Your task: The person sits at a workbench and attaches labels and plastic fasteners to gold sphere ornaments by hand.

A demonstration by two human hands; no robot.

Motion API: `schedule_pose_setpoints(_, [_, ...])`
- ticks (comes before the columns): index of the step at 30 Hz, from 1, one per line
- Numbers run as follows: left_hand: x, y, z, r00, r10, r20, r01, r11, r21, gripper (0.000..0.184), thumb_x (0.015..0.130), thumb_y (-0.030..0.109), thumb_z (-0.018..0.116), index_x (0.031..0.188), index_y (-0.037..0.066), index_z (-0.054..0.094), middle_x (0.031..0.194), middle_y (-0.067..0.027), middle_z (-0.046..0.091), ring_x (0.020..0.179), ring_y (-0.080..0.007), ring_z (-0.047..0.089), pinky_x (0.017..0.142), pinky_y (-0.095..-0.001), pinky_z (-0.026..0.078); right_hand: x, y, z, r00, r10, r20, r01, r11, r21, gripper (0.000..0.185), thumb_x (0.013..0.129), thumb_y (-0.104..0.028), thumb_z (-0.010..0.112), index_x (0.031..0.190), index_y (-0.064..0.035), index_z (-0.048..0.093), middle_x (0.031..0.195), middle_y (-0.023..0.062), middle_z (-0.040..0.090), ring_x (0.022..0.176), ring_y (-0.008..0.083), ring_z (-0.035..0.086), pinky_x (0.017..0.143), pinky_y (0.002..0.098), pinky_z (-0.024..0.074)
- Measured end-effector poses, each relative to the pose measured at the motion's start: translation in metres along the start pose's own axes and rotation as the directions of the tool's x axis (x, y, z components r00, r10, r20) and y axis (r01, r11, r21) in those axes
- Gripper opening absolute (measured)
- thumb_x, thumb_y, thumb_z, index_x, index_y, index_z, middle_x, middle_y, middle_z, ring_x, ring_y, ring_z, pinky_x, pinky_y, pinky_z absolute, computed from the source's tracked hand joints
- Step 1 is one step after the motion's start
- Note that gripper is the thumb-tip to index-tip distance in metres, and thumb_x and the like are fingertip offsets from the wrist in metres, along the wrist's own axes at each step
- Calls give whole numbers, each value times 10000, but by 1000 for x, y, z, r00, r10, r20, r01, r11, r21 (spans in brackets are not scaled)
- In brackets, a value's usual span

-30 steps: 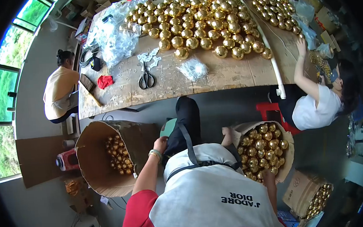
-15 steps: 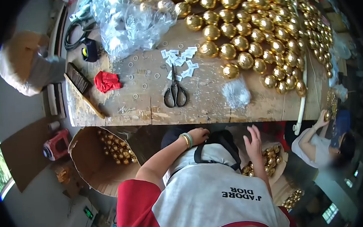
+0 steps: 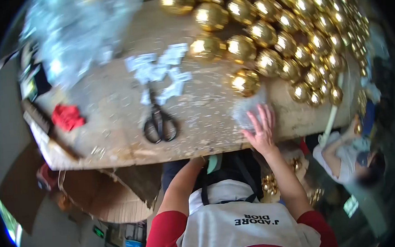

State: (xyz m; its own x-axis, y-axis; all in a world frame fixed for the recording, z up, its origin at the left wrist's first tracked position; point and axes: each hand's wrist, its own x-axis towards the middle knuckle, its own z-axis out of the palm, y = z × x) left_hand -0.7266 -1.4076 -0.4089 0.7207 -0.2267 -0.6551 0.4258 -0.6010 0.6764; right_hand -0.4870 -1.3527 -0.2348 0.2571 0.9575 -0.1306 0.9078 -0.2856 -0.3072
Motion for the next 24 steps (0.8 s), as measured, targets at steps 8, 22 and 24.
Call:
schedule_pose_setpoints(8, [40, 41, 34, 948, 299, 106, -278, 944, -176, 470, 861, 291, 546, 1291, 104, 517, 1297, -194, 515, 1181, -388, 487, 1010, -447, 373, -17, 23, 35, 989, -40, -139, 32, 998, -56, 527, 842, -532, 565, 1230, -174, 558, 1377, 145, 422, 1313, 364, 320, 1092, 542, 185])
schedule_pose_setpoints(22, [5, -50, 41, 992, 106, -71, -123, 937, -325, 457, 866, 284, 547, 1281, 93, 524, 1285, -186, 528, 1170, -381, 498, 1004, -440, 380, -20, 24, 38, 984, -71, -161, 57, 994, -90, 520, 871, -488, 551, 1195, -82, 548, 1378, 184, 406, 1279, 431, 346, 1056, 571, 264])
schedule_pose_setpoints(24, [7, -67, 40, 989, 81, -124, -117, 941, -319, 456, 867, 283, 547, 1280, 92, 525, 1283, -185, 530, 1169, -380, 500, 1003, -439, 381, -18, 22, 38, 981, -82, -178, 67, 994, -88, 517, 874, -459, 555, 1222, -79, 526, 1386, 189, 401, 1285, 430, 340, 1061, 568, 252])
